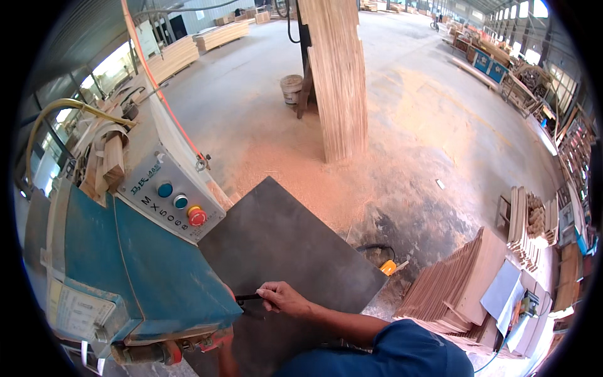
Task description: The person uses a woodworking machine to process a wooden board and then uses a screwdriver-like tool to make adjustments to the machine's components.
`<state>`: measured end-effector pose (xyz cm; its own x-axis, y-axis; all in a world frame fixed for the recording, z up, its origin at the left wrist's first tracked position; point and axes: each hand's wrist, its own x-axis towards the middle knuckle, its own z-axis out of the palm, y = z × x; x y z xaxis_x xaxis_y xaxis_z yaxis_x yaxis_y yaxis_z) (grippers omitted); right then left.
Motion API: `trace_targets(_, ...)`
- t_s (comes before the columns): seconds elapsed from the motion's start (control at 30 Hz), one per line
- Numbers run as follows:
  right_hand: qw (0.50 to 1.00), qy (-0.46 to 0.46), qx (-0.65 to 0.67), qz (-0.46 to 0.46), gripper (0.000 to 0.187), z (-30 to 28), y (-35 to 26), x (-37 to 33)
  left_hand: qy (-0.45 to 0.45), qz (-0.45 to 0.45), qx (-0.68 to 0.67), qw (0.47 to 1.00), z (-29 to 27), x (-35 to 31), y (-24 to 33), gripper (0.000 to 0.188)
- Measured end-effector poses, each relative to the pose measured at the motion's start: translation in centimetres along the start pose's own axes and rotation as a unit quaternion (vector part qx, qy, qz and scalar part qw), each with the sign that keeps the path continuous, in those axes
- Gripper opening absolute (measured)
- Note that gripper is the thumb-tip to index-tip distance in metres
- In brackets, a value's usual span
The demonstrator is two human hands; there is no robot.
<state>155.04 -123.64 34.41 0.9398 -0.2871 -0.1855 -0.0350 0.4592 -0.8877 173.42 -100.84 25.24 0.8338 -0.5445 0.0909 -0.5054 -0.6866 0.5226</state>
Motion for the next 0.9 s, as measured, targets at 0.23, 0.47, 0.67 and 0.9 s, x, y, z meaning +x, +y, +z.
trace_targets(0.23,0.998,0.005,0.052,0.017,0.026,2.1,1.6,-2.5,-0.015,-0.009,-0.014,1.000,-0.6,-1.1,-0.6,0.033)
trace_targets(0.47,0.992,0.062,0.106,0.038,0.026,4.6,2.8,-2.9,-0.019,-0.018,-0.020,0.999,-1.2,-2.0,-1.1,0.032)
trace_targets(0.67,0.989,0.087,0.115,0.033,0.027,4.7,2.0,-3.2,-0.018,-0.013,-0.032,0.999,-1.2,-1.9,-1.4,0.032)
trace_targets(0.9,0.996,0.047,0.029,0.072,0.028,2.5,0.5,-1.0,-0.024,-0.003,-0.046,0.999,-0.9,-1.2,-1.1,0.031)
